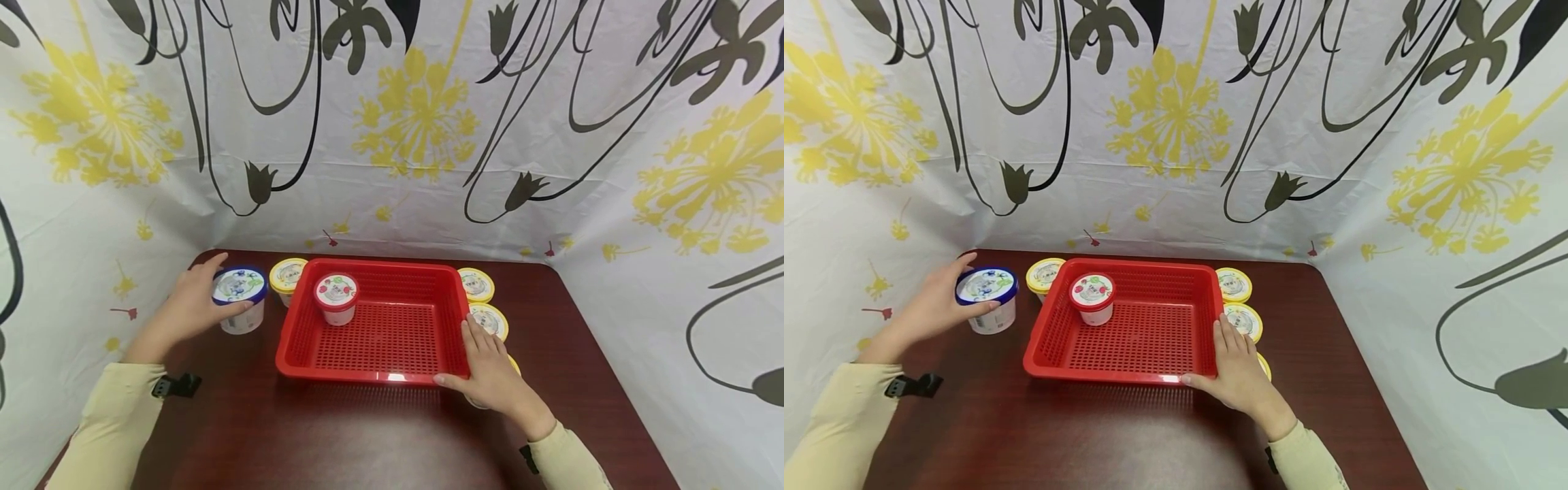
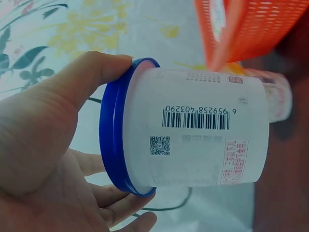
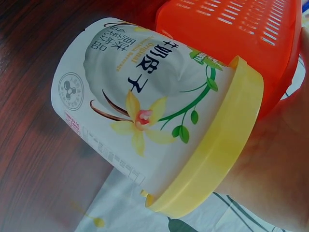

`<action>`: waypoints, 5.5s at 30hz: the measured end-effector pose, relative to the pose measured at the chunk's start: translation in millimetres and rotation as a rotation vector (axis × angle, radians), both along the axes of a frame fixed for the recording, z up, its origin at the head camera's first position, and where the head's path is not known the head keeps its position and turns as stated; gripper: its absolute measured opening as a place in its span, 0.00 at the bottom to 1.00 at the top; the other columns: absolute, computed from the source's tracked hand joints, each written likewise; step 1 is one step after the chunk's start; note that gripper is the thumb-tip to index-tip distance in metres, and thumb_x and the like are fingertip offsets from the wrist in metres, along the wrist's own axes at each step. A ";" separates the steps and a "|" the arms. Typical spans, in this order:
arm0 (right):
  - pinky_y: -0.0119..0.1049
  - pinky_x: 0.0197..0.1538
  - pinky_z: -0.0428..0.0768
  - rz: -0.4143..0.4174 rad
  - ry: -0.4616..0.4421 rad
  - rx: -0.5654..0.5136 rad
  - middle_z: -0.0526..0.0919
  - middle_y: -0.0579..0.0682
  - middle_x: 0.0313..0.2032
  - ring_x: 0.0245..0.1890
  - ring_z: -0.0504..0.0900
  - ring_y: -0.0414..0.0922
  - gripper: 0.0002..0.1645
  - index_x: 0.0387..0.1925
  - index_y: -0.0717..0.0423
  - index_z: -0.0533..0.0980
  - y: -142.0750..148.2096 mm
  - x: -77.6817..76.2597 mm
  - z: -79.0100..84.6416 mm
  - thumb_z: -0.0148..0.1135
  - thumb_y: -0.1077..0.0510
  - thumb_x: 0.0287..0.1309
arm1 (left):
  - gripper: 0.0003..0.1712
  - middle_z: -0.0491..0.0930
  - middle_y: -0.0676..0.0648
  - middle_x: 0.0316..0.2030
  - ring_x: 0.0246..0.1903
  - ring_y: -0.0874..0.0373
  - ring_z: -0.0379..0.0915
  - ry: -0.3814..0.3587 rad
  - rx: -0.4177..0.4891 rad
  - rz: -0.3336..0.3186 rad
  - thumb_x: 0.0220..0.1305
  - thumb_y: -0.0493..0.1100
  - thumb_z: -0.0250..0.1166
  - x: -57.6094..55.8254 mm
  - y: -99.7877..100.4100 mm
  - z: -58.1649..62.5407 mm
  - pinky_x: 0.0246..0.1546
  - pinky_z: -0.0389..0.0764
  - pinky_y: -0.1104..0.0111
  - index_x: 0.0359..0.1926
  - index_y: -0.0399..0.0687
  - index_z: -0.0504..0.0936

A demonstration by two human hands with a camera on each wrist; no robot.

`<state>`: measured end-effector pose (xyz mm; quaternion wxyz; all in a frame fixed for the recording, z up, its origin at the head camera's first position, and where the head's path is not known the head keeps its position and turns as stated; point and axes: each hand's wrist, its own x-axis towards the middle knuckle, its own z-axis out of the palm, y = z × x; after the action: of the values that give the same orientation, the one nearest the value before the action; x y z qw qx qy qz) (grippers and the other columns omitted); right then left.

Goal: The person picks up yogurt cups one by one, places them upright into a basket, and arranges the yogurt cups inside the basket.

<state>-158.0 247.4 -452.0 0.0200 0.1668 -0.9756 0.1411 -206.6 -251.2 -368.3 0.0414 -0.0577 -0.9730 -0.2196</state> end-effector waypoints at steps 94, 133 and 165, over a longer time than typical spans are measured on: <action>0.64 0.75 0.53 -0.018 -0.047 -0.040 0.44 0.58 0.79 0.77 0.51 0.60 0.70 0.77 0.63 0.47 0.8 -1.9 -4.1 0.57 0.19 0.50 | 0.60 0.67 0.41 0.65 0.58 0.47 0.69 -0.152 0.064 -0.286 0.42 0.57 0.80 -4.2 105.4 -37.5 0.53 0.83 0.48 0.74 0.52 0.60; 0.65 0.75 0.54 -0.017 -0.036 -0.069 0.44 0.58 0.79 0.77 0.52 0.59 0.71 0.77 0.63 0.47 0.2 -1.0 -5.2 0.58 0.20 0.50 | 0.56 0.70 0.41 0.60 0.58 0.47 0.66 -0.161 0.016 -0.272 0.42 0.56 0.80 -2.6 113.7 -64.6 0.54 0.82 0.48 0.71 0.51 0.63; 0.65 0.74 0.55 -0.013 -0.015 -0.058 0.45 0.59 0.79 0.76 0.54 0.60 0.70 0.76 0.64 0.48 1.3 -2.5 -6.6 0.59 0.21 0.49 | 0.58 0.71 0.43 0.63 0.64 0.44 0.64 -0.126 -0.027 -0.321 0.42 0.56 0.80 -2.2 114.2 -66.3 0.75 0.53 0.40 0.72 0.49 0.61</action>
<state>-160.5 248.7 -458.6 0.0182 0.1589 -0.9723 0.1703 -208.7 -137.0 -434.6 -0.0561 -0.1990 -0.9548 -0.2134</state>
